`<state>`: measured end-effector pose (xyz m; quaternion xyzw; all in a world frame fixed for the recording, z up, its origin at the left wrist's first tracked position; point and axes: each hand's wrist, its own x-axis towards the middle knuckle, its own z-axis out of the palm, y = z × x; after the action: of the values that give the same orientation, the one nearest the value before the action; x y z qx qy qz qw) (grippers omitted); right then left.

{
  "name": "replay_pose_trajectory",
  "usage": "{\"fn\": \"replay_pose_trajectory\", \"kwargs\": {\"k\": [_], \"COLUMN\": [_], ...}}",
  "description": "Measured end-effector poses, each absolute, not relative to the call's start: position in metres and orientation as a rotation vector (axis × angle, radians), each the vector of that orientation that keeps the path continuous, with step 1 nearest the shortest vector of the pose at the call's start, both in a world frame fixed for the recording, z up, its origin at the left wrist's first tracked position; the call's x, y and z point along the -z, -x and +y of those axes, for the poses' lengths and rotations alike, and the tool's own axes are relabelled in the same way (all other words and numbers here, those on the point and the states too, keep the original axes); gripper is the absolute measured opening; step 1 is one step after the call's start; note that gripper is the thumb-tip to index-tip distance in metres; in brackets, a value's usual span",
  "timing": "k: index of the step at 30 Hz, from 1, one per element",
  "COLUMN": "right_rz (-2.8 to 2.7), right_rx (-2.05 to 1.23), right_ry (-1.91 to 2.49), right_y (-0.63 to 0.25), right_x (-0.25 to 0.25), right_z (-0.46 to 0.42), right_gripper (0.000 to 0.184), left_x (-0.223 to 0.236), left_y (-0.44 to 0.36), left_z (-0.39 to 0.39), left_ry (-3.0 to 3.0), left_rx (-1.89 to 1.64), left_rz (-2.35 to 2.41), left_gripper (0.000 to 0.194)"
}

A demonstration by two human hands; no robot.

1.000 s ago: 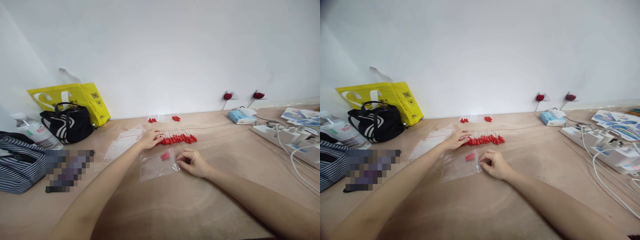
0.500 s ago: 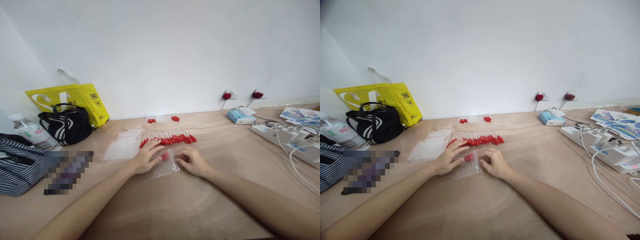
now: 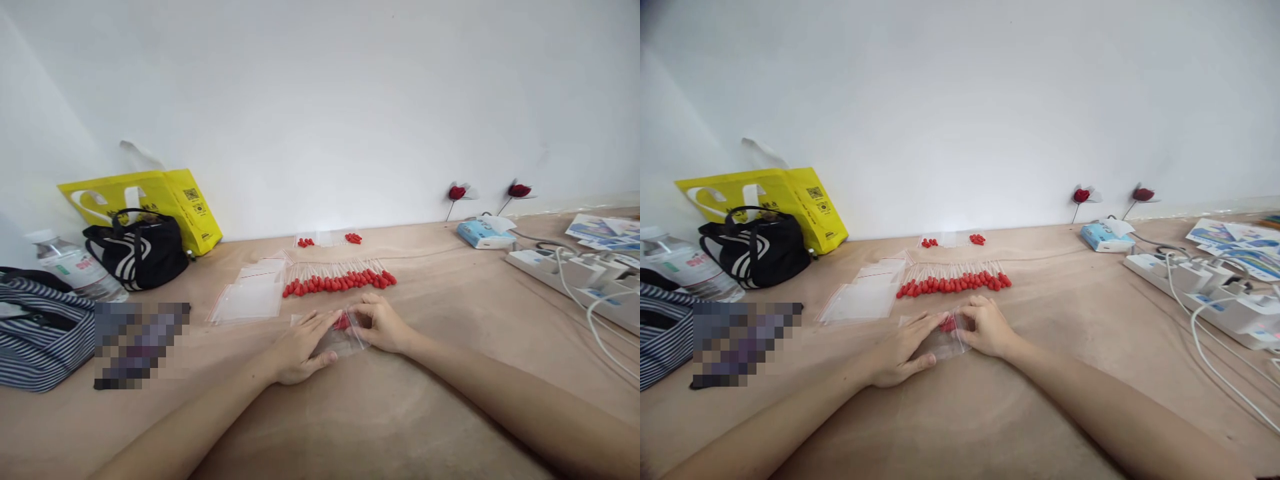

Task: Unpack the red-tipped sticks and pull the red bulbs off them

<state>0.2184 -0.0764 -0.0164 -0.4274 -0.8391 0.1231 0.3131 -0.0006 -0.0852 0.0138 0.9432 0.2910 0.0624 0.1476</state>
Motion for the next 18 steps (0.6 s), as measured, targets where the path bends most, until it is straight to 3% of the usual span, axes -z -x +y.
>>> {"fn": "replay_pose_trajectory", "kwargs": {"k": [7, 18], "right_rz": [-2.286, -2.089], "right_rx": [-0.373, -0.814], "right_ry": [1.121, 0.949], "right_y": [-0.217, -0.224], "right_x": [0.011, 0.007], "right_z": [-0.079, -0.085], "right_gripper": [0.023, 0.016], "left_x": [-0.013, -0.011], "left_y": [0.001, 0.002], "left_z": [-0.085, -0.084], "left_ry": [-2.692, -2.664], "left_rx": [-0.117, -0.123], "left_rz": [0.909, 0.906], "left_gripper": [0.069, 0.068]}}
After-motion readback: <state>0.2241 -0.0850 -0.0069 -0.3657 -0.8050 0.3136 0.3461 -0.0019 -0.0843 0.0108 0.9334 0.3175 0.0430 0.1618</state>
